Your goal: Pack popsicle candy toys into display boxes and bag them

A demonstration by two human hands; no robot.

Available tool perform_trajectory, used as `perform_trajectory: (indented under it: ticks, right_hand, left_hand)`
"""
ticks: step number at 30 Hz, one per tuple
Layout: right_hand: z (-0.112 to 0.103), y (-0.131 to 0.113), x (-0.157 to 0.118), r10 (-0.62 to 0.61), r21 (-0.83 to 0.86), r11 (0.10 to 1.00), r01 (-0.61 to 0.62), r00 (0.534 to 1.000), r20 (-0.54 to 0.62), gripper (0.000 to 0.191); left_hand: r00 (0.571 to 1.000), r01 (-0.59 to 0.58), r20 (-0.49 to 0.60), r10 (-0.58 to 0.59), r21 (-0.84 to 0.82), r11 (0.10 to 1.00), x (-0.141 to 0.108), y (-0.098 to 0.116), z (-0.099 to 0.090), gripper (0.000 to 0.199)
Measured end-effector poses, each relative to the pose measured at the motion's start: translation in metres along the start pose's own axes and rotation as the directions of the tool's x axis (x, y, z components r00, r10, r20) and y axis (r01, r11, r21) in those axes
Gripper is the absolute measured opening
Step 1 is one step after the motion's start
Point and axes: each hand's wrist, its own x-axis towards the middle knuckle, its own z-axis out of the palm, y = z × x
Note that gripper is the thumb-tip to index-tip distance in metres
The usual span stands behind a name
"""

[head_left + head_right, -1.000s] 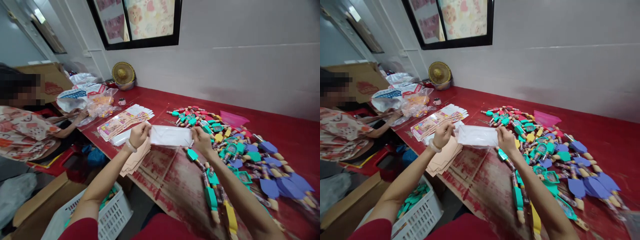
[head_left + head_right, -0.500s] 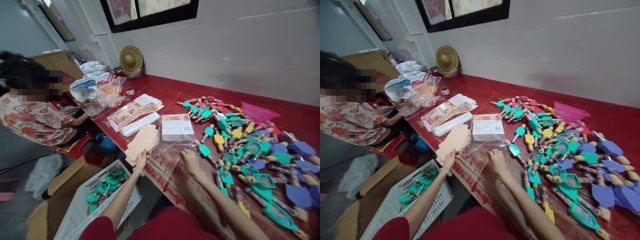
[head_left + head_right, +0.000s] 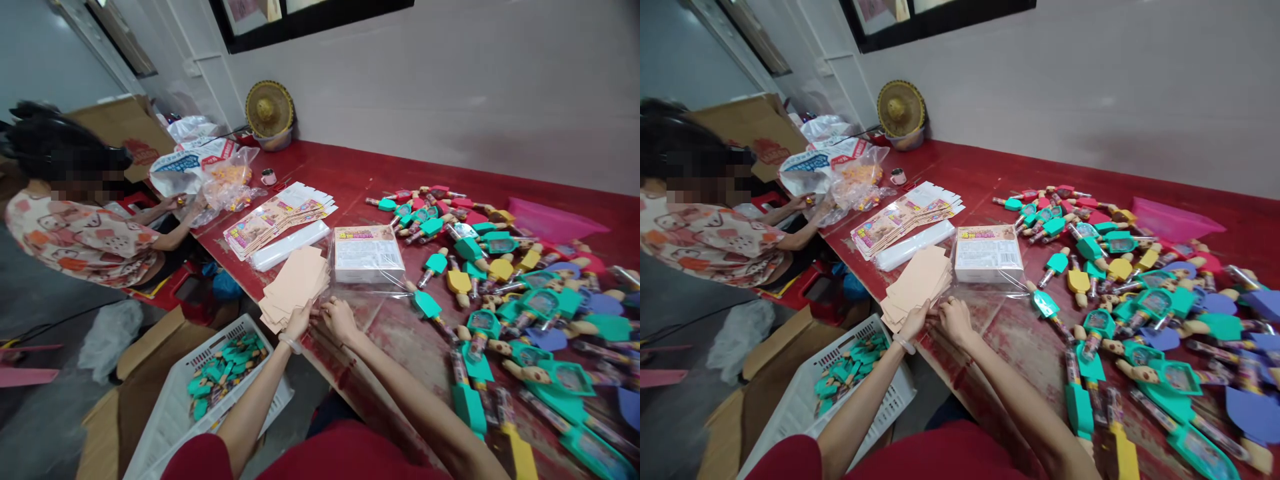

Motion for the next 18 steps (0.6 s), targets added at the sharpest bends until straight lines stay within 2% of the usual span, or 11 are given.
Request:
perform_trajectory:
  ticks: [7, 12, 15, 18]
  right_hand:
    - [0.005, 0.0, -0.006, -0.081, -0.011, 0.997, 0.082, 0.996, 0.023, 0.009]
    - [-0.001, 0.003, -0.016, -0.107, -0.027, 0.994, 0.108, 0.994, 0.034, 0.013]
    - [-0.013, 0.013, -0.056, -0.142, -0.016, 0.99, 0.143, 0.987, 0.082, 0.014]
    - [-0.034, 0.032, -0.136, -0.143, -0.006, 0.989, 0.146, 0.974, 0.177, 0.015]
  left_hand:
    - [0.996, -0.091, 0.011, 0.091, -0.049, 0.995, 0.006, -0.013, 0.007, 0.056]
    - [0.989, -0.148, 0.025, 0.148, -0.018, 0.989, 0.01, -0.014, 0.014, 0.048]
    - [0.984, -0.177, 0.013, 0.176, 0.039, 0.983, 0.013, -0.014, 0.011, 0.049]
    - [0.974, -0.22, -0.015, 0.224, 0.133, 0.966, 0.013, -0.015, -0.001, 0.053]
